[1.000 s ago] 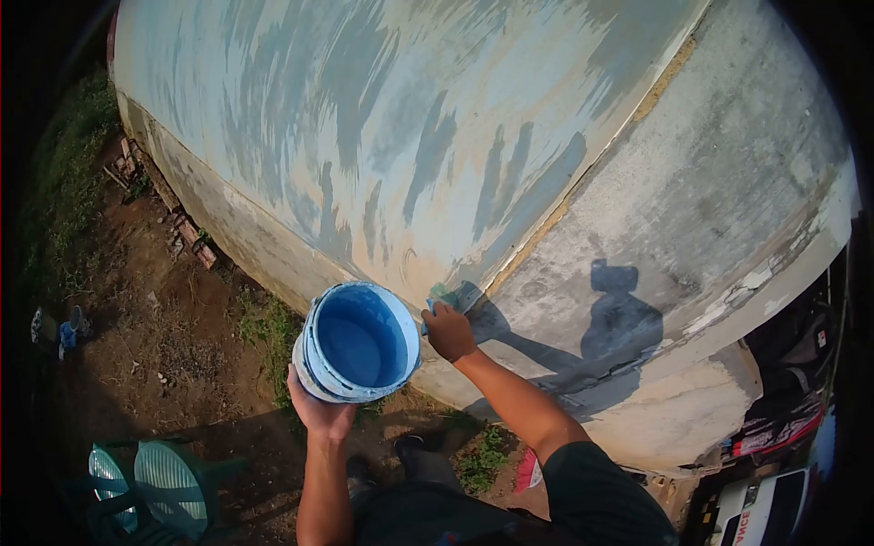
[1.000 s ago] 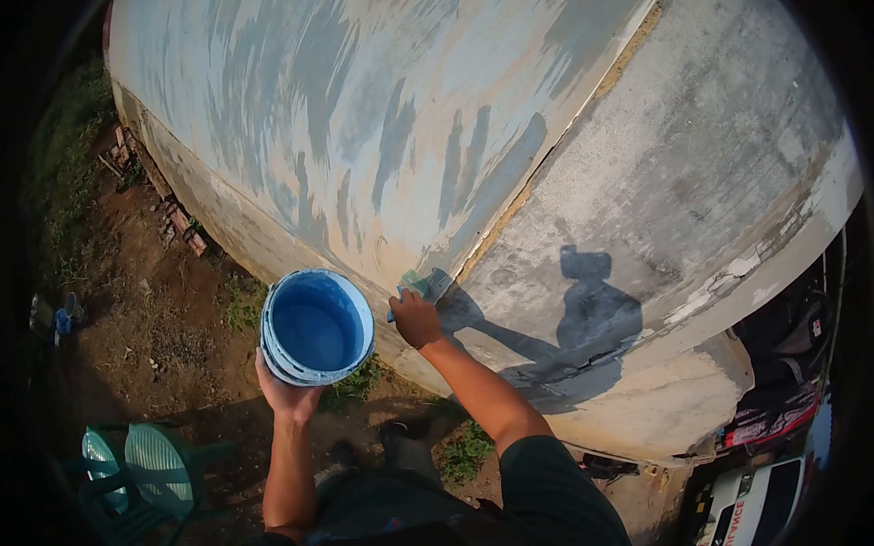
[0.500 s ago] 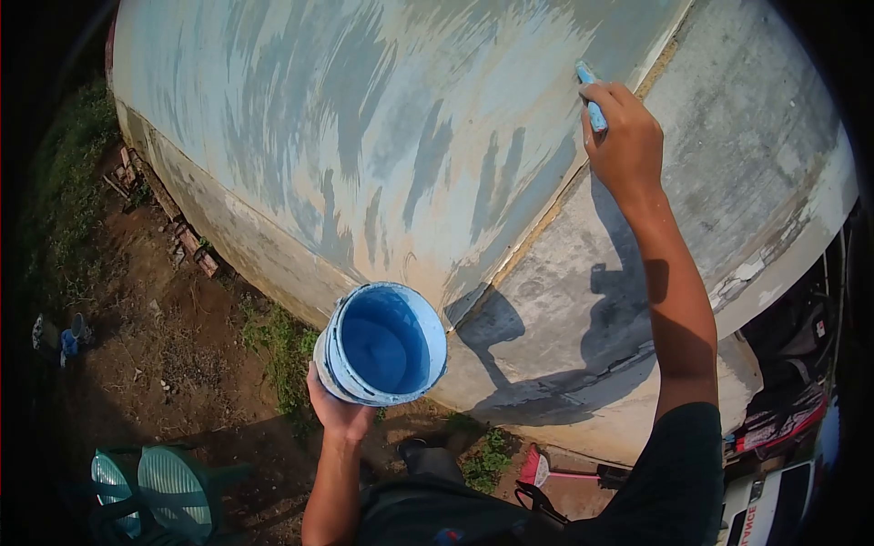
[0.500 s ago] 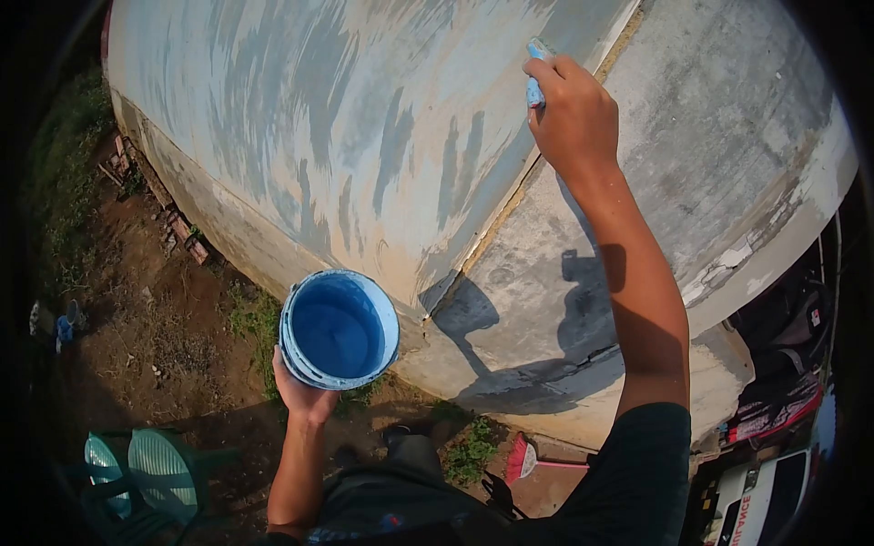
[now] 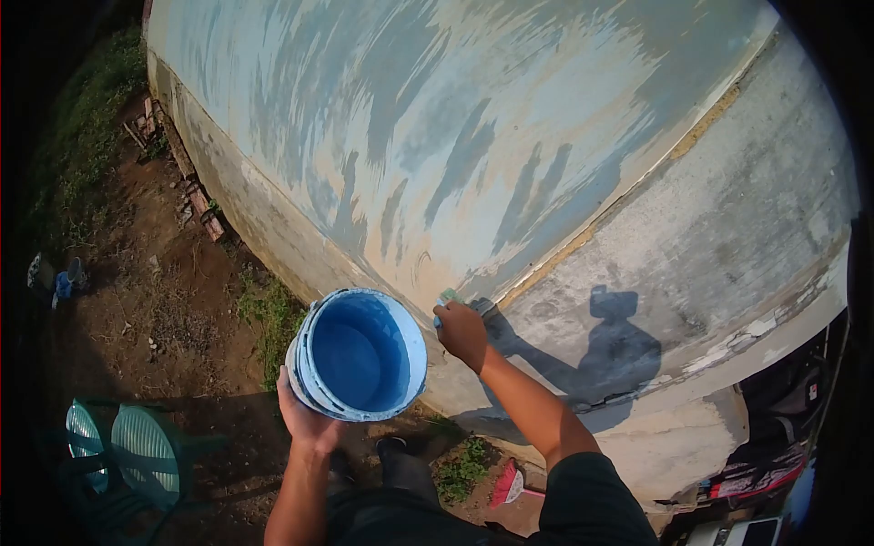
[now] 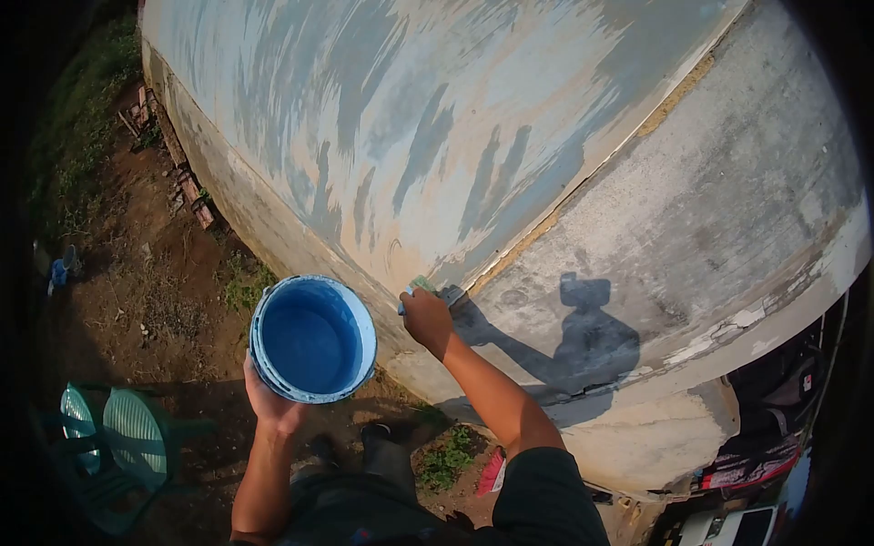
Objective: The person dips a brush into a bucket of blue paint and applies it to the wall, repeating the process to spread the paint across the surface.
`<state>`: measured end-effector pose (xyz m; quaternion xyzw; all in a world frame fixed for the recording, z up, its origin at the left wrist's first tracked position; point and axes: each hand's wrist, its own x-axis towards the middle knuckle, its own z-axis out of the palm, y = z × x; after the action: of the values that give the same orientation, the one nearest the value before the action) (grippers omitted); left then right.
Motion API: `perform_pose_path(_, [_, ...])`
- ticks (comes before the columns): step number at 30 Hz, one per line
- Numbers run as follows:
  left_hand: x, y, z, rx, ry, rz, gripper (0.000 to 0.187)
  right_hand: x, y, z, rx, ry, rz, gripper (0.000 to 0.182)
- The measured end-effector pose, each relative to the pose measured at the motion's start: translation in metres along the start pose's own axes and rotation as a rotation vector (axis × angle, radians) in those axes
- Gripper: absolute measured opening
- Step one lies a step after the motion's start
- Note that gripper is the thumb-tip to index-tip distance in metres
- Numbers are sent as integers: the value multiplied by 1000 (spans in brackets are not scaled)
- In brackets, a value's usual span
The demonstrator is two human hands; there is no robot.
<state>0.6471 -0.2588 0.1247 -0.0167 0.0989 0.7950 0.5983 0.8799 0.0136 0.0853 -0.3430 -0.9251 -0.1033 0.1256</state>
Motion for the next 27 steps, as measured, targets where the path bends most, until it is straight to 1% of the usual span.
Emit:
perform_pose_path(1, [-4, 4, -1, 19, 27, 13, 70, -1, -11, -1, 179, -41, 77, 17])
perform_pose_path(2, [-9, 8, 2, 42, 13, 6, 71, 1, -11, -2, 253, -42, 123, 20])
perform_pose_path(3, [-11, 10, 1, 48, 26, 14, 71, 4, -6, -6, 267, -49, 118, 20])
perform_pose_path(5, [-14, 14, 2, 119, 4, 62, 71, 15, 3, -48, 226, 55, 168, 23])
perform_pose_path(7, [-15, 16, 0, 137, 22, 57, 70, 28, 11, -124, 222, 201, 200, 29])
perform_pose_path(9, [-13, 16, 1, 136, -34, 99, 68, 35, 20, -173, 89, 411, 88, 33])
perform_pose_path(10, [-13, 16, 4, 118, -32, 91, 65, 38, 20, -199, -55, 485, 73, 33])
perform_pose_path(11, [-12, 15, 4, 118, -32, 86, 65, 39, 18, -222, -198, 554, 57, 33])
perform_pose_path(12, [-13, 15, 3, 104, -21, 83, 64, 39, 14, -239, -199, 548, 58, 33])
perform_pose_path(14, [-15, 13, -2, 82, -1, 80, 64, 41, 7, -259, -462, 688, 21, 27])
perform_pose_path(15, [-13, 12, -4, 72, 1, 74, 64, 40, 7, -249, -462, 685, 19, 27])
perform_pose_path(16, [-11, 12, -5, 62, 1, 66, 64, 37, 9, -227, -491, 638, 12, 23])
perform_pose_path(19, [-7, 10, -4, 49, 45, 58, 64, 21, 7, -140, -508, 537, -40, 11])
perform_pose_path(21, [-5, 11, -13, 41, 62, 44, 64, 9, -7, -84, -444, 442, -82, 8])
perform_pose_path(22, [-5, 10, -16, 36, 76, 32, 64, -2, -1, -28, -471, 343, -77, 5])
perform_pose_path(23, [-4, 8, -17, 38, 77, 33, 64, -9, 4, 14, -498, 246, -72, 3])
perform_pose_path(24, [-3, 8, -18, 46, 87, 35, 65, -7, -6, 14, -492, 248, -70, 3])
perform_pose_path(26, [-4, 8, -18, 67, 96, 36, 65, -4, -25, 6, 326, 24, 162, 3])
perform_pose_path(27, [-6, 7, -17, 67, 88, 42, 66, -3, -19, 6, 335, 29, 167, 3])
